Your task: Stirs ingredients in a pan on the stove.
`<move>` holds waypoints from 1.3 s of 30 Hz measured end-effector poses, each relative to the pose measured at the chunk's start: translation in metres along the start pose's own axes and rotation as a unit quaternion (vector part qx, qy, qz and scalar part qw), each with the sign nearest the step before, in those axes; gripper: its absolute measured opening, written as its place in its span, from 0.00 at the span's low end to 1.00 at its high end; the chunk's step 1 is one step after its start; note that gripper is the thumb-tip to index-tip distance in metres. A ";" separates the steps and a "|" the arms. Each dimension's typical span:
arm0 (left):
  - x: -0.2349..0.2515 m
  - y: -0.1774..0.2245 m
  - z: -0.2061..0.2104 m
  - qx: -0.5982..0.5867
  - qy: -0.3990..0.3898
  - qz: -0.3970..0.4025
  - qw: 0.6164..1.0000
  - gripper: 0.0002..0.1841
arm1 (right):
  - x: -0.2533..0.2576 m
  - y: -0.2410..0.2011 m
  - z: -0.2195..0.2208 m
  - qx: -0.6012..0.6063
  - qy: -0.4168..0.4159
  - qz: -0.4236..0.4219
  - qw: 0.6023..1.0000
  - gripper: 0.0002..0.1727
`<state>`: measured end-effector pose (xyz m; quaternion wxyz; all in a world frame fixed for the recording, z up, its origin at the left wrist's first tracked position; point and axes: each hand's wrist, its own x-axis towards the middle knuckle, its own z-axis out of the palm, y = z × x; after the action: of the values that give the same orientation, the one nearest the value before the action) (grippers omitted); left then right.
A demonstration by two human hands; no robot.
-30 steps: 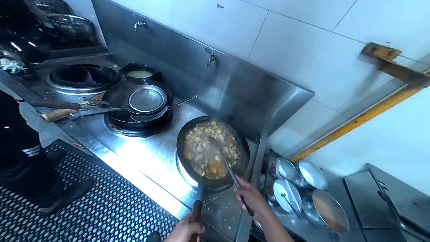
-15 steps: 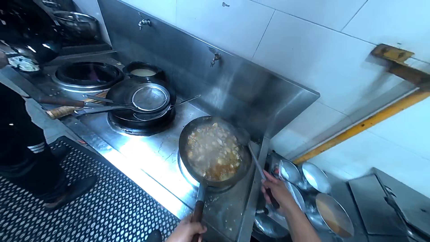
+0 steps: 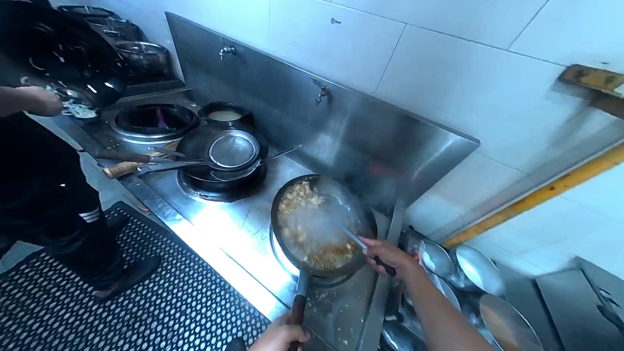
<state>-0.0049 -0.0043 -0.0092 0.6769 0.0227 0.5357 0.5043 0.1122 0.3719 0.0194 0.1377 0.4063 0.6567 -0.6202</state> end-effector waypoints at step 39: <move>0.003 0.000 0.002 0.003 0.007 -0.004 1.000 0.23 | -0.027 0.027 0.065 0.285 0.107 0.065 0.950 0.31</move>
<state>-0.0036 -0.0010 -0.0107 0.6752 0.0193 0.5419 0.5000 0.1269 0.2991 0.0066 -0.0152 0.5339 0.4354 -0.7246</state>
